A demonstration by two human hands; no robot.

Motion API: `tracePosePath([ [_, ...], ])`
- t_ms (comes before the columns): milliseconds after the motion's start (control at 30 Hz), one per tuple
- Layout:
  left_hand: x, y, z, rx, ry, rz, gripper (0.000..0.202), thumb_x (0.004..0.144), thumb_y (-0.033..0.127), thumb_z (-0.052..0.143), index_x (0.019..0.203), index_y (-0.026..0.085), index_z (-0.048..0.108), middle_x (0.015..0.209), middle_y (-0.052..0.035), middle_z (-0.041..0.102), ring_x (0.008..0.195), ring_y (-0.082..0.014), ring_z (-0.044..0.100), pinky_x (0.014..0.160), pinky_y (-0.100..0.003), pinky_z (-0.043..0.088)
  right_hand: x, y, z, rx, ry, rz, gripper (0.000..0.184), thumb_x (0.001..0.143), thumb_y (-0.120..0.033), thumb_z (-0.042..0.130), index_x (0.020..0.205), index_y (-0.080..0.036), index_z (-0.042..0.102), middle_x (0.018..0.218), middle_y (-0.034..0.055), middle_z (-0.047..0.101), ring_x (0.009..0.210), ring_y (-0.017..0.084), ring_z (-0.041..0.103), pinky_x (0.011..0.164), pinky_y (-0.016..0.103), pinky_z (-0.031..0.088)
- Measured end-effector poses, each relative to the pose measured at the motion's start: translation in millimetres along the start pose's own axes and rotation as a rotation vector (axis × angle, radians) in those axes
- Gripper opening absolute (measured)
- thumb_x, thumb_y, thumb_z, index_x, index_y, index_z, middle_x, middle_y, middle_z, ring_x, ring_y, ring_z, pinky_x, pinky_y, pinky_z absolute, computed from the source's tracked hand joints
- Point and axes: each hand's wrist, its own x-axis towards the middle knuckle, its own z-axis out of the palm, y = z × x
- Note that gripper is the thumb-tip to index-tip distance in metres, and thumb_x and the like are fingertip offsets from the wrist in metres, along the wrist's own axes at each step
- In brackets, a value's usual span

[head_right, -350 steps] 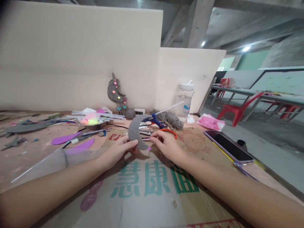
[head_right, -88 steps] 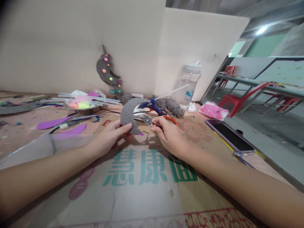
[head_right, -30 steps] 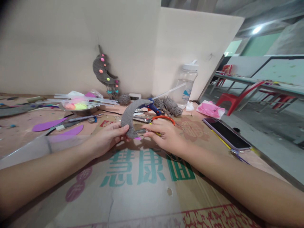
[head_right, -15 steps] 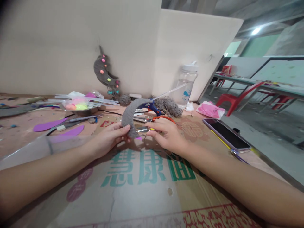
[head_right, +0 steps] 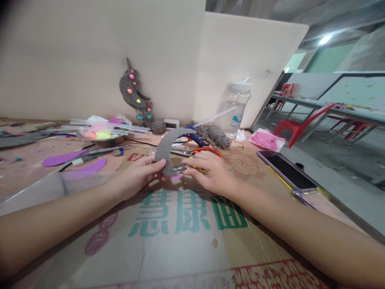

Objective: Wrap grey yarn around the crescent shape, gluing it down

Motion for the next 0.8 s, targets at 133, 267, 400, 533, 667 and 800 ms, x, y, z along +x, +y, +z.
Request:
tracePosePath([
  [133,0,0,0.5,0.016,0.002,0.002,0.034,0.078,0.047,0.073,0.086,0.015,0.065,0.073,-0.0029,0.065,0.064,-0.012,0.059,0.065,-0.024,0.046,-1,1,1,0.005,-0.013,0.01,0.023,0.094,-0.031,0.058,0.107,-0.021,0.075,0.092,0.0079,0.076,0.088,0.02,0.069,0.082,0.036,0.055],
  [267,0,0,1.7,0.049,0.009,0.009,0.034,0.079,0.047,0.071,0.087,0.015,0.064,0.072,-0.0023,0.065,0.064,-0.0123,0.058,0.065,-0.024,0.045,-1,1,1,0.019,0.052,-0.008,0.022,0.094,-0.031,0.058,0.104,-0.021,0.075,0.095,0.0078,0.077,0.091,0.021,0.069,0.086,0.037,0.055],
  [400,-3,5,5.7,0.121,0.059,0.058,0.033,0.079,0.047,0.071,0.084,0.015,0.063,0.068,-0.0012,0.063,0.063,-0.0129,0.056,0.062,-0.024,0.042,-1,0,1,-0.014,0.086,0.034,0.022,0.093,-0.032,0.059,0.105,-0.021,0.074,0.097,0.0081,0.076,0.094,0.022,0.069,0.086,0.038,0.055],
  [533,-7,8,10.6,0.149,0.078,0.075,0.031,0.079,0.045,0.07,0.082,0.016,0.063,0.066,-0.0003,0.062,0.063,-0.0132,0.054,0.06,-0.024,0.04,-2,1,2,-0.029,0.073,0.016,0.022,0.092,-0.032,0.06,0.106,-0.022,0.074,0.095,0.0074,0.076,0.093,0.022,0.069,0.085,0.038,0.055],
  [667,-8,7,12.5,0.124,0.09,0.079,0.031,0.078,0.046,0.07,0.081,0.017,0.062,0.066,-0.0001,0.062,0.063,-0.0135,0.054,0.06,-0.024,0.039,-3,1,2,-0.034,0.031,-0.014,0.024,0.092,-0.032,0.061,0.109,-0.022,0.073,0.1,0.0091,0.076,0.098,0.023,0.069,0.089,0.039,0.053],
  [800,-8,8,13.1,0.148,0.086,0.107,0.033,0.076,0.048,0.072,0.08,0.017,0.062,0.066,0.0007,0.06,0.062,-0.0133,0.052,0.058,-0.024,0.038,-3,2,2,-0.041,0.014,-0.008,0.024,0.092,-0.032,0.06,0.111,-0.022,0.073,0.101,0.009,0.076,0.098,0.023,0.069,0.091,0.04,0.054],
])
